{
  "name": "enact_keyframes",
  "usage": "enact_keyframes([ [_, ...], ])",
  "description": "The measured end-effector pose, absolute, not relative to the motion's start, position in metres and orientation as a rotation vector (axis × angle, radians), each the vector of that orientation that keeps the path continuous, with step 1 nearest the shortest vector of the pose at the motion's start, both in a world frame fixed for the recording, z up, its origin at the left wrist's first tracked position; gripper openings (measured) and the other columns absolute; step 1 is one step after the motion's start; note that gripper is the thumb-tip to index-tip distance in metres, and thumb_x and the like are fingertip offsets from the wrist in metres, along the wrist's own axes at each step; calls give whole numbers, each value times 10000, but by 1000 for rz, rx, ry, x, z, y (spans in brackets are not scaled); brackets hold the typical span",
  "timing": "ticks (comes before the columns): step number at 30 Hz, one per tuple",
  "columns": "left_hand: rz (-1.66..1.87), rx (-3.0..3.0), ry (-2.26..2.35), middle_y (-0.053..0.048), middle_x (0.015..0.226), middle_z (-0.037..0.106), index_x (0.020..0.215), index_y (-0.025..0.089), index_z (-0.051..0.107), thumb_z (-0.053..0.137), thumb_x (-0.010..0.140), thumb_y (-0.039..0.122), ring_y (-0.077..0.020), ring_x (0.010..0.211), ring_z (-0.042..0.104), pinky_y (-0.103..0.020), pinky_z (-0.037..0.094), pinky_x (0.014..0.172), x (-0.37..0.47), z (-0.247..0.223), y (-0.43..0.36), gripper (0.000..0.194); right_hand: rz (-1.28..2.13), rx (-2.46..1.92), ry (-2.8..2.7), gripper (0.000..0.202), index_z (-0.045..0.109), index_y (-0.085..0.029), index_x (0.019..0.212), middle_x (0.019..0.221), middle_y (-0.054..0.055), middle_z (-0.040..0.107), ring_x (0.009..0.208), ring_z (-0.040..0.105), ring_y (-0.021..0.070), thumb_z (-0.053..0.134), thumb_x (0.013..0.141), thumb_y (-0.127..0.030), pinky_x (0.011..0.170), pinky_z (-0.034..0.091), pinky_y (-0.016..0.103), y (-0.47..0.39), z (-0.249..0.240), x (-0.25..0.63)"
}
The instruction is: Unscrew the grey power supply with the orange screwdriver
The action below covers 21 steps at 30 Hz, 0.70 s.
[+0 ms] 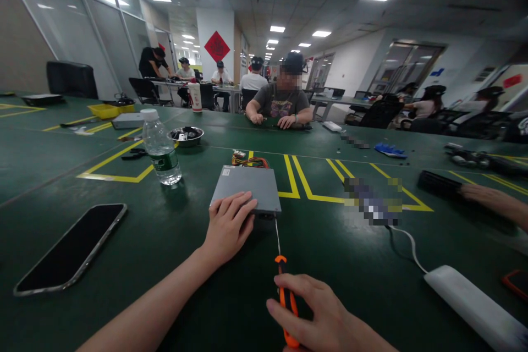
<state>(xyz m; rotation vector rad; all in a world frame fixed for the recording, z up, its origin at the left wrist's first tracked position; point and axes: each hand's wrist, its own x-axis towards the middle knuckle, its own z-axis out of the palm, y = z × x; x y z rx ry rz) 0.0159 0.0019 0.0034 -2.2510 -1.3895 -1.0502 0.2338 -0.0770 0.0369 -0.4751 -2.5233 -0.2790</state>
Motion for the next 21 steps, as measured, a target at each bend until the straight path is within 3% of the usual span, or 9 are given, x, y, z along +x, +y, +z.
enact_keyframes([
  [5,-1064,-2260,-1388,-16,1241,559,1158,264,509,490,856,264,-199,1138,482,-384,277,901,16,5,2,302,-220,-438,-2465,285,554,-120,1005,961,134,662,774,637,148,363,943,-322,698,508,262,-78,30,232],
  [8,-1066,-2253,-1384,-19,1229,569,1146,263,516,496,854,263,-200,1128,491,-384,281,890,17,5,3,293,-153,-477,-2419,314,507,-103,1019,949,140,659,800,634,159,430,914,-389,725,503,275,-78,25,230],
  [11,-1073,-2245,-1382,-19,1220,575,1131,262,522,492,855,262,-202,1126,492,-388,281,886,17,4,3,278,-111,-501,-2466,383,486,-133,1073,977,135,639,814,631,174,396,909,-467,709,508,292,-78,24,228],
  [15,-1062,-2244,-1392,-15,1230,567,1133,265,518,485,857,270,-203,1135,485,-391,277,889,17,4,3,278,-182,-448,-2550,340,503,-172,1115,982,129,636,831,631,183,307,945,-393,658,512,304,-78,26,226],
  [21,-1059,-2253,-1395,-13,1236,561,1142,264,511,485,857,266,-201,1141,478,-392,274,896,17,3,3,287,-280,-437,-2395,279,491,-106,1016,983,167,647,841,633,171,471,899,-359,697,495,281,-79,16,231],
])
